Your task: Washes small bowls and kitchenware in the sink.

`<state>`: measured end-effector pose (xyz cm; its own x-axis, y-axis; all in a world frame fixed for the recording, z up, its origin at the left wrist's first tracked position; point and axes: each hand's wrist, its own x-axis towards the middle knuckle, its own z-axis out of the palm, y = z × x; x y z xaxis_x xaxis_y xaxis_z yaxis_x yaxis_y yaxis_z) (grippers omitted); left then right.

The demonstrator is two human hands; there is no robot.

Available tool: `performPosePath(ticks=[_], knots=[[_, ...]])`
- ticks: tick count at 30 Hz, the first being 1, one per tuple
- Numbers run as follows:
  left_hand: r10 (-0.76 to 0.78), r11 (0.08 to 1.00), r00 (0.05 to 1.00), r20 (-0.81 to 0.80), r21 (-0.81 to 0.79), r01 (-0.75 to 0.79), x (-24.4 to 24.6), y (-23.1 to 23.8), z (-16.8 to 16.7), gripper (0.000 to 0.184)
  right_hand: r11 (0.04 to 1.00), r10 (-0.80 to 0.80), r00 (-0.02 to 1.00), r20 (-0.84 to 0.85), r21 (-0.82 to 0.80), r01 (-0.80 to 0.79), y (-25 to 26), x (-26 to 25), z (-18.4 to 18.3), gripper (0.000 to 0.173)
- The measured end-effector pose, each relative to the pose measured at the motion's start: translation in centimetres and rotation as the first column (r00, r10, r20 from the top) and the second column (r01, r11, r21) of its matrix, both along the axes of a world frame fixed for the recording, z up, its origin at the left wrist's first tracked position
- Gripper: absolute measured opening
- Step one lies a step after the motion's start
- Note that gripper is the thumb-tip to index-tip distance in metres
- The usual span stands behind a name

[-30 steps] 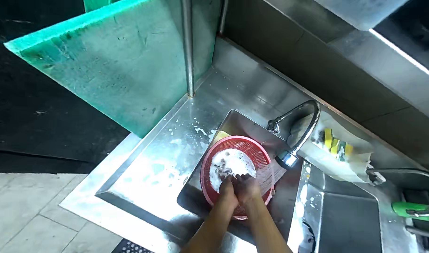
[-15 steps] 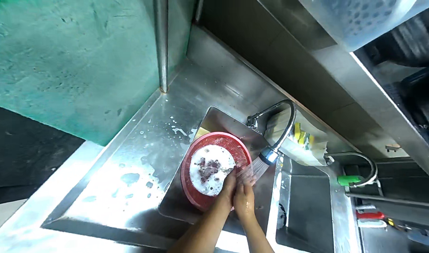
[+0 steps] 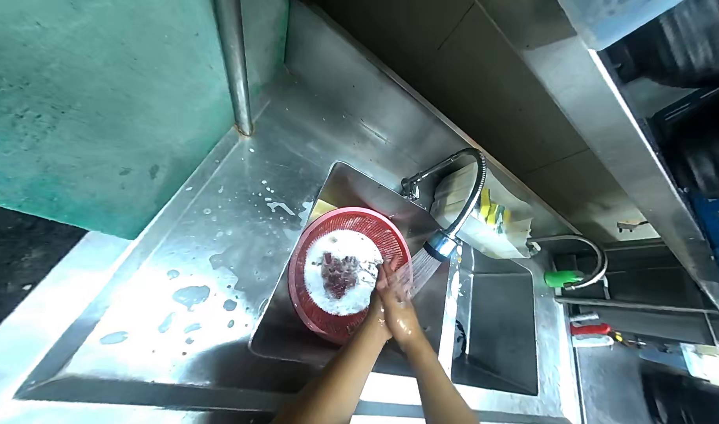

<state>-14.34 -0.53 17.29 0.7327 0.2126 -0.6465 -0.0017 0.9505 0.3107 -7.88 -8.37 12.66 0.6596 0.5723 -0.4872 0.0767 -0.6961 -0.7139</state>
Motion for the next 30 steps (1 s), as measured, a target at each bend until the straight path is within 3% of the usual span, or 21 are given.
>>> performPosePath(ticks=[2, 4, 7, 9, 11, 14, 18, 20, 22, 24, 25, 27, 29, 30], knots=[[-0.033, 0.999, 0.994, -0.108, -0.014, 0.032, 0.6, -0.4, 1.5, 0.050, 0.998, -0.020, 0.979, -0.201, 0.050, 0.031, -0.4, 2.7, -1.5, 0.055], [-0.090, 0.992, 0.990, -0.113, 0.077, 0.099, 1.8, -1.5, -2.0, 0.053, 0.986, -0.116, 0.941, -0.318, 0.080, 0.148, -0.5, 3.8, -2.9, 0.054], [-0.175, 0.945, 0.966, -0.190, 0.245, 0.219, 3.2, -0.3, -3.9, 0.036, 0.840, -0.388, 0.811, -0.439, 0.193, 0.507, 1.1, 1.4, -1.5, 0.043], [-0.095, 0.899, 0.966, -0.241, 0.397, 0.187, 3.3, -0.2, -5.1, 0.023, 0.790, -0.352, 0.774, -0.526, 0.277, 0.547, 0.9, 0.3, -2.4, 0.047], [0.060, 0.847, 0.958, -0.279, 0.522, 0.099, 4.1, -1.6, -8.4, 0.022, 0.773, -0.368, 0.794, -0.483, 0.315, 0.550, 1.5, -0.7, -2.7, 0.049], [0.098, 0.617, 0.947, -0.306, 0.765, 0.183, 3.5, -2.3, -11.5, 0.032, 0.692, -0.513, 0.748, -0.421, 0.313, 0.651, 2.2, -2.0, -2.7, 0.041], [0.061, 0.416, 0.923, -0.380, 0.850, 0.323, 3.3, -2.7, -12.5, 0.032, 0.684, -0.616, 0.744, -0.260, 0.292, 0.668, 2.1, -2.4, -3.0, 0.034], [0.043, 0.292, 0.926, -0.374, 0.891, 0.347, 2.9, -3.1, -13.4, 0.023, 0.779, -0.576, 0.810, -0.109, 0.228, 0.584, 1.9, -1.8, -2.8, 0.037], [-0.121, 0.115, 0.939, -0.321, 0.935, 0.334, 0.8, -3.4, -13.0, 0.035, 0.909, -0.411, 0.912, -0.017, 0.070, 0.411, 1.5, -0.2, -2.0, 0.049], [-0.250, 0.050, 0.916, -0.313, 0.941, 0.335, -0.2, -3.9, -11.3, 0.038, 0.933, -0.360, 0.920, -0.156, -0.063, 0.355, 1.6, 1.5, -1.2, 0.042], [-0.203, 0.128, 0.942, -0.267, 0.946, 0.296, 0.0, -4.1, -10.8, 0.031, 0.920, -0.390, 0.886, -0.250, -0.062, 0.388, 1.7, 1.9, -1.0, 0.033], [-0.062, 0.452, 0.969, -0.237, 0.859, 0.239, 0.6, -3.9, -9.4, 0.020, 0.870, -0.419, 0.809, -0.413, 0.073, 0.488, 2.0, 2.2, -1.4, 0.023], [0.081, 0.798, 0.968, -0.237, 0.597, 0.080, 1.7, -3.6, -8.0, 0.019, 0.794, -0.336, 0.750, -0.570, 0.257, 0.551, 2.1, 2.6, -2.9, 0.029], [0.150, 0.899, 0.962, -0.226, 0.436, -0.038, 2.0, -3.5, -7.5, 0.019, 0.745, -0.303, 0.711, -0.634, 0.308, 0.592, 2.2, 2.6, -3.6, 0.029]])
